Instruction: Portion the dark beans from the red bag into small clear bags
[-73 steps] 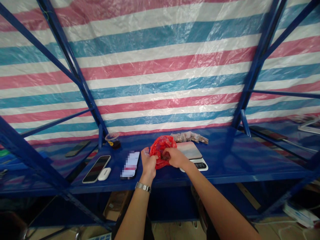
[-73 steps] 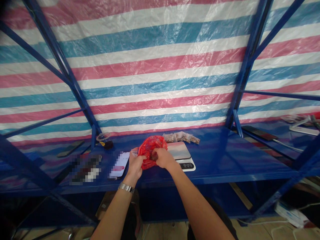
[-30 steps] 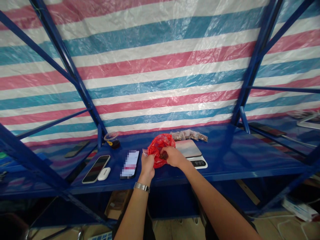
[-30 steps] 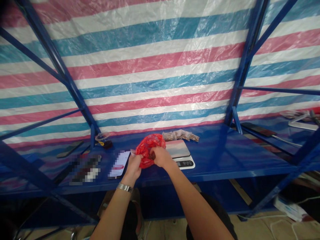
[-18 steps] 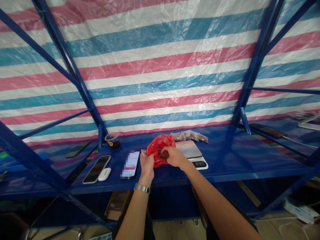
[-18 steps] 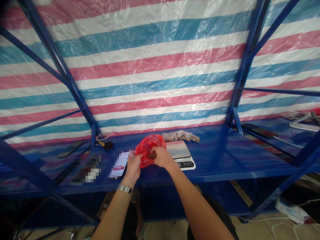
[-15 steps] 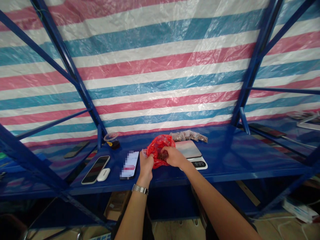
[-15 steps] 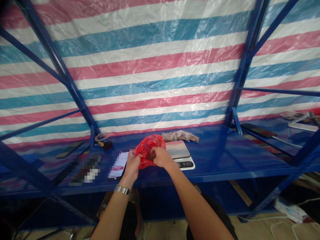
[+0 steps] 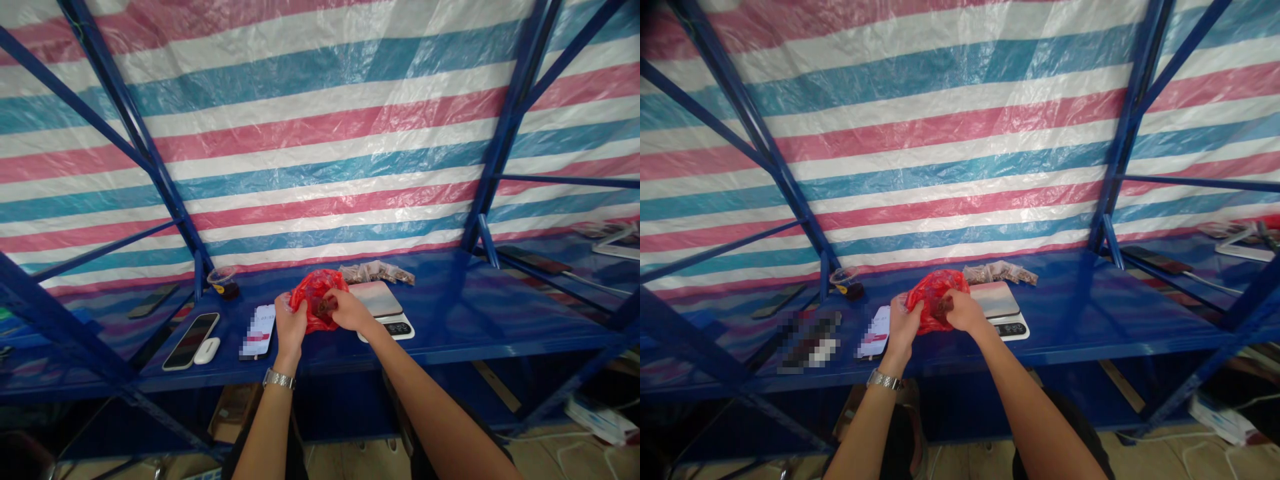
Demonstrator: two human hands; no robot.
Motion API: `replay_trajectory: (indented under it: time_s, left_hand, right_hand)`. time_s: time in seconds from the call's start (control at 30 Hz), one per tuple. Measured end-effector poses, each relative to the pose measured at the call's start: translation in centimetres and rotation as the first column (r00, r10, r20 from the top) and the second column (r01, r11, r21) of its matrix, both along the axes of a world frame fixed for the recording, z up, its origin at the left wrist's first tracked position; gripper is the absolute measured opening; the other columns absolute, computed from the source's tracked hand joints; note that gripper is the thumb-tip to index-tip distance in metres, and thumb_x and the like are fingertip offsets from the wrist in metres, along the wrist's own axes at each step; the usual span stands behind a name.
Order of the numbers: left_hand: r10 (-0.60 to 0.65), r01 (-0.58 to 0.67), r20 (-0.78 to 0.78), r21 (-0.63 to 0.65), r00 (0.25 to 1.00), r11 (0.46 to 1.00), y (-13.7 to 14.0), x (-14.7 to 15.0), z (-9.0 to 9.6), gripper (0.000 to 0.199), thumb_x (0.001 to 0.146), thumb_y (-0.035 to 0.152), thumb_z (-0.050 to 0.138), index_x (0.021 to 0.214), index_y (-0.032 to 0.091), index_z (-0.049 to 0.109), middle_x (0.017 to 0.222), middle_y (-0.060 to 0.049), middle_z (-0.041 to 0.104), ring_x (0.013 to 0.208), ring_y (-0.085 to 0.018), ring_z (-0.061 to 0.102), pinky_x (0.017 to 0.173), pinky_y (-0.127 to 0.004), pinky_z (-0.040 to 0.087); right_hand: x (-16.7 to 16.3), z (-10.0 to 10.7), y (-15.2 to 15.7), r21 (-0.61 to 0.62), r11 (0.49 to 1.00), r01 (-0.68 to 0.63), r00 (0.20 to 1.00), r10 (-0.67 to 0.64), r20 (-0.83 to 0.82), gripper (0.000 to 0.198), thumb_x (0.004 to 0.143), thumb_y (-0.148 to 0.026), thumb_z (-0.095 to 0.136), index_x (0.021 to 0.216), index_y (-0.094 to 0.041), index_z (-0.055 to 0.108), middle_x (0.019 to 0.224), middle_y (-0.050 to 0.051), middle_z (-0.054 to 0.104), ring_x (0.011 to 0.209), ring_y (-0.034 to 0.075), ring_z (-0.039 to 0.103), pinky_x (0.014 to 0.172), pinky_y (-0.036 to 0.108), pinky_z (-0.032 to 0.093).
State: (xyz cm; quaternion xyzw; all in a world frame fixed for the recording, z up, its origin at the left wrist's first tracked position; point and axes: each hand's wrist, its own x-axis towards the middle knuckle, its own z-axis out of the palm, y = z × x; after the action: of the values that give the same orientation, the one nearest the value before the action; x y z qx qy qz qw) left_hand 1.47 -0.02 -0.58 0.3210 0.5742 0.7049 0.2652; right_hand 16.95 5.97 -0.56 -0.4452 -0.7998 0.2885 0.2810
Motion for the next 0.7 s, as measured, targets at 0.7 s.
replay_trajectory:
  time_s: [0.7]
  left_hand:
    - [0.010, 0.091, -0.569, 0.149, 0.822, 0.985, -2.4, -0.4, 2.6, 0.034, 0.089, 0.037, 0.070, 0.121, 0.025, 0.068, 0.111, -0.007, 0.067, 0.105, -0.024, 0.063, 0.100, -0.037, 0.046]
  right_hand:
    - [0.2, 2.9, 0.2, 0.090, 0.974, -0.206, 0.732, 0.214, -0.647, 0.035, 0.082, -0.026, 0.071, 0.117, -0.022, 0.068, 0.117, 0.006, 0.074, 0.108, 0.021, 0.069, 0.102, 0.040, 0.052]
